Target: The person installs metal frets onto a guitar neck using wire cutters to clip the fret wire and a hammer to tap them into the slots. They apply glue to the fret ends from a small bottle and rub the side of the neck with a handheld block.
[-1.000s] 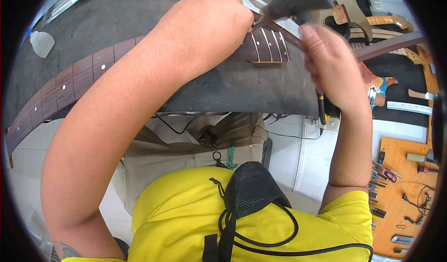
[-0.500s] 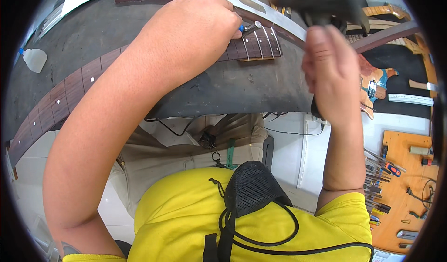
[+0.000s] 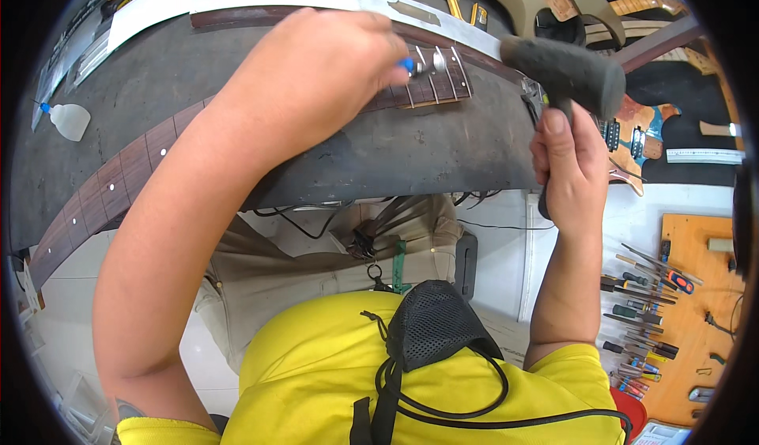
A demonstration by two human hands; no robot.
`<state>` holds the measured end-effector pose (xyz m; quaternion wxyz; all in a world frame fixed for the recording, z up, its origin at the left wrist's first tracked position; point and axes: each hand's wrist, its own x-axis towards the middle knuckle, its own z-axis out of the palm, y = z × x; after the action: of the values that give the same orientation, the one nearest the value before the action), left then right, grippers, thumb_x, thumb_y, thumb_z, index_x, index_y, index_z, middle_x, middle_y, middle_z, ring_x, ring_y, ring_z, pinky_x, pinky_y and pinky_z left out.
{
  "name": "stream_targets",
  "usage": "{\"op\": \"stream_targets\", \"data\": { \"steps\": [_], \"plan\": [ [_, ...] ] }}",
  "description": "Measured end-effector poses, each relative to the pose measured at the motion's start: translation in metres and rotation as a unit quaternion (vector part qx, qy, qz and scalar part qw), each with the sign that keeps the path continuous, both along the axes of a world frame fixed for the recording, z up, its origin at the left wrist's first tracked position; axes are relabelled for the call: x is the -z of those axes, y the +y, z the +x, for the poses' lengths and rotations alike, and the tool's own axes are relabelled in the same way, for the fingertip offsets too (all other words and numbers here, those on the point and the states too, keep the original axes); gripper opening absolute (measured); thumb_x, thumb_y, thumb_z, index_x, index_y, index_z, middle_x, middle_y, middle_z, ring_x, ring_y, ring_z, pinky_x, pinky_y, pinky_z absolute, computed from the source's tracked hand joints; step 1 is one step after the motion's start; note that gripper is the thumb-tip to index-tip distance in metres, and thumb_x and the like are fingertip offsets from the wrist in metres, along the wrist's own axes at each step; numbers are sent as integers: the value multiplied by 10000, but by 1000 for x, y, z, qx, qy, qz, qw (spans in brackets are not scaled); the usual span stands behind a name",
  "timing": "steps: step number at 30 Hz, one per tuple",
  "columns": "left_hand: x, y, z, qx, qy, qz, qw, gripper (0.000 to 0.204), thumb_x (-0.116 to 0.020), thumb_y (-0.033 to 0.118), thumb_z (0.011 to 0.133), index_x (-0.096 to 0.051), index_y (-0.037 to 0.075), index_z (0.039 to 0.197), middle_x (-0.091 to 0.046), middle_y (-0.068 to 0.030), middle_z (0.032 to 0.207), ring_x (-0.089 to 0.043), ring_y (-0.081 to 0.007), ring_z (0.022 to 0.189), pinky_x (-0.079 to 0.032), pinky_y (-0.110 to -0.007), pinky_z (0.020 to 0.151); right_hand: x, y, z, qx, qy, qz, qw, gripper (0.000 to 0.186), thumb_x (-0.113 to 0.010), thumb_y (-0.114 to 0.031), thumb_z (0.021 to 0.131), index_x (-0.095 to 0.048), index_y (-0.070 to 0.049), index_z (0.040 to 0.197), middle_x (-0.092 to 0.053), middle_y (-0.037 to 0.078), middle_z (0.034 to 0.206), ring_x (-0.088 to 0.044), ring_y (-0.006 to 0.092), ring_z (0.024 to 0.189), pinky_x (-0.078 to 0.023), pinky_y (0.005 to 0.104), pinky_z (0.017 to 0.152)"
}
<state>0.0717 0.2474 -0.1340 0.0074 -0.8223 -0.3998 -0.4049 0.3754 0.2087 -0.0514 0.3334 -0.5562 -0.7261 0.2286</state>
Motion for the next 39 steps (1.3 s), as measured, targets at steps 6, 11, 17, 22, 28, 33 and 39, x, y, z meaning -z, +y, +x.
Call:
{"op": "stream_targets", "data": {
  "steps": [6, 11, 17, 22, 28, 33, 39],
  "plan": [
    [-18, -5, -35, -88, -68, 7, 994, 211, -751, 182, 1029, -773, -25, 1064, -750, -216, 955, -722, -438, 934, -571, -498, 854, 27, 7, 70, 131, -200, 36, 970, 396, -787, -379, 1076, -728, 6, 1151, -640, 66, 752, -535, 141, 695, -473, 321, 662],
    [-19, -44, -76, -198, 16, -80, 977, 185, -751, 142, 1011, -778, -19, 1099, -743, -207, 979, -712, -434, 947, -562, -491, 864, 55, 16, 91, 178, -271, 50, 945, 425, -843, -374, 1014, -743, 5, 1177, -706, 147, 766, -638, 266, 667, -534, 403, 691],
    [-15, -54, -107, -266, 94, -171, 944, 175, -774, 92, 960, -778, -18, 1095, -746, -182, 1055, -705, -423, 1021, -554, -476, 902, 57, 31, 72, 151, -331, 161, 917, 320, -890, -234, 938, -781, -41, 1168, -755, 136, 1070, -739, 306, 999, -585, 416, 914],
    [-27, -56, -77, -265, 62, -85, 958, 187, -759, 34, 948, -763, -3, 1131, -757, -175, 1073, -715, -406, 1032, -559, -459, 916, 62, 29, 31, -6, -108, 212, 971, 315, -804, -68, 907, -736, -33, 1213, -737, 138, 1183, -712, 324, 1117, -560, 427, 995],
    [-21, -66, 18, -112, 47, -95, 988, 438, -852, 95, 888, -701, 33, 1294, -695, -207, 1349, -671, -437, 1215, -552, -491, 1027, 78, 45, 1, -50, -84, 271, 958, 416, -817, -77, 838, -731, -74, 1245, -744, 116, 1231, -684, 345, 1180, -503, 459, 1061],
    [-5, -45, 41, -147, 122, -71, 979, 468, -881, 162, 890, -712, 56, 1313, -708, -193, 1368, -690, -422, 1211, -553, -513, 1020, 88, 47, -1, -41, -44, 308, 949, 361, -819, -73, 834, -734, -79, 1185, -748, 96, 1186, -684, 338, 1121, -506, 455, 1002],
    [2, -40, 46, -164, 154, -40, 973, 515, -909, 206, 878, -728, 51, 1334, -736, -207, 1380, -719, -436, 1217, -561, -496, 1039, 92, 45, 10, -61, 7, 301, 952, 270, -814, -41, 816, -736, -60, 1074, -734, 110, 1080, -686, 350, 1071, -519, 451, 958]
  ]
}}
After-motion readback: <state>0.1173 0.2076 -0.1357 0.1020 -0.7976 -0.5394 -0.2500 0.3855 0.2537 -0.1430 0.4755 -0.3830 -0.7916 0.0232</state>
